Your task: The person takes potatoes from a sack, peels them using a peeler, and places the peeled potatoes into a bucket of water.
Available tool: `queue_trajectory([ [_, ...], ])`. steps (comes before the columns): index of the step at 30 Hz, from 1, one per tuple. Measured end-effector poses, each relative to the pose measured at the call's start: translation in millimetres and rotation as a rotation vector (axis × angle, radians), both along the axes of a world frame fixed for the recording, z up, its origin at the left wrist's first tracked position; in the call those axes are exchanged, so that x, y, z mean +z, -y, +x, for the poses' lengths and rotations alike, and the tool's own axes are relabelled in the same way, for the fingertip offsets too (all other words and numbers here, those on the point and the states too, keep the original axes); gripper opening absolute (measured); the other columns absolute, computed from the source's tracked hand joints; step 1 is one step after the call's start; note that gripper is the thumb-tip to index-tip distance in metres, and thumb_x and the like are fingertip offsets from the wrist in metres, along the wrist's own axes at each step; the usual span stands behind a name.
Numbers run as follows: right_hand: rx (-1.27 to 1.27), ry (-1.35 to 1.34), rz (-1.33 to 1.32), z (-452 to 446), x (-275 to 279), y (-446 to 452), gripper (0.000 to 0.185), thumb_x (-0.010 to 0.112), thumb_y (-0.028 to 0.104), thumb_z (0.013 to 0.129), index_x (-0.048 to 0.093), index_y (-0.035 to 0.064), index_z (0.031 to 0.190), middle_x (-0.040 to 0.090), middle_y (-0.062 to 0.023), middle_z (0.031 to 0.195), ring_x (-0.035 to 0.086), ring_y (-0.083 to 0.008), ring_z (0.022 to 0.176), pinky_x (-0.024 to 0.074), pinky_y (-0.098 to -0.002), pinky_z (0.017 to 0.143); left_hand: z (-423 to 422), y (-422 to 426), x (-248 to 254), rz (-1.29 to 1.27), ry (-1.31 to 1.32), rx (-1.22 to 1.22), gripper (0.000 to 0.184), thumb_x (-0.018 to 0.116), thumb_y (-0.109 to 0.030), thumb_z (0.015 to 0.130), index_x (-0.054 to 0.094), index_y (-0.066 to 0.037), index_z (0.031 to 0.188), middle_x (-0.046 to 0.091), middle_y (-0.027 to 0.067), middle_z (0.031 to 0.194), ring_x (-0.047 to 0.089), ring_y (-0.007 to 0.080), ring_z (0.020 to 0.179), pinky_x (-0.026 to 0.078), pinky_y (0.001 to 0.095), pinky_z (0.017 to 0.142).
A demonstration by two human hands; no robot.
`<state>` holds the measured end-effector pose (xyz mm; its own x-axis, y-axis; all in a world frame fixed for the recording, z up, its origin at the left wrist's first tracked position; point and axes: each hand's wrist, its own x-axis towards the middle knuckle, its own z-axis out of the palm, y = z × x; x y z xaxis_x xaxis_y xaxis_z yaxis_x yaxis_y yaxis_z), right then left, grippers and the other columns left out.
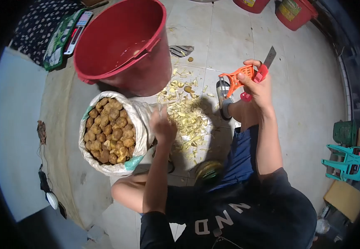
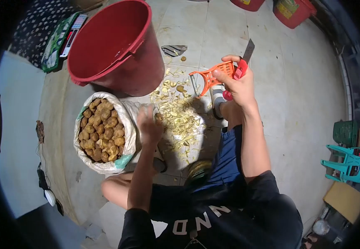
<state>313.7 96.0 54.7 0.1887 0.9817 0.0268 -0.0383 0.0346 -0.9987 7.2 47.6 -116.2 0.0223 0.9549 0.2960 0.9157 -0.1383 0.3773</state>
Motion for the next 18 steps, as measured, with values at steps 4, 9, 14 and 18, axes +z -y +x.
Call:
queue_trajectory([
  [4,0.009,0.239,-0.009,15,-21,-12,0.038,0.08,0.01,0.078,0.057,-0.0014,0.107,0.062,-0.0018,0.083,0.056,-0.0081,0.073,0.0475,-0.0235,0.066,33,-75,-112,-0.56,0.116,-0.204,0.047,0.065,-0.014,0.075,0.058,-0.008,0.121,0.055,0.0214,0.12,0.052,0.0383,0.112,0.045,0.0469,0.093],
  [9,-0.032,0.269,-0.319,20,-21,-22,0.042,0.084,0.008,0.073,0.059,-0.0017,0.106,0.063,-0.0032,0.086,0.057,-0.0095,0.08,0.0483,-0.0262,0.075,80,-164,-221,-0.737,0.079,-0.165,0.042,0.062,-0.013,0.079,0.059,-0.008,0.12,0.056,0.0209,0.117,0.054,0.0375,0.11,0.048,0.0453,0.092],
  [14,-0.023,0.399,-0.393,23,-25,-35,0.045,0.085,0.012,0.07,0.062,-0.0015,0.107,0.068,-0.008,0.092,0.063,-0.012,0.085,0.0496,-0.026,0.077,116,-200,-274,-0.493,-0.094,-0.284,0.037,0.055,-0.009,0.083,0.06,-0.012,0.119,0.05,0.0218,0.126,0.051,0.0412,0.114,0.046,0.0499,0.093],
  [18,0.024,0.411,-0.478,25,-25,-39,0.048,0.086,0.018,0.069,0.062,-0.0003,0.107,0.07,-0.0117,0.097,0.068,-0.0215,0.094,0.05,-0.0272,0.081,109,-210,-301,-0.742,-0.237,-0.445,0.034,0.06,-0.011,0.086,0.061,-0.009,0.12,0.046,0.0218,0.135,0.046,0.0403,0.124,0.044,0.0501,0.098],
])
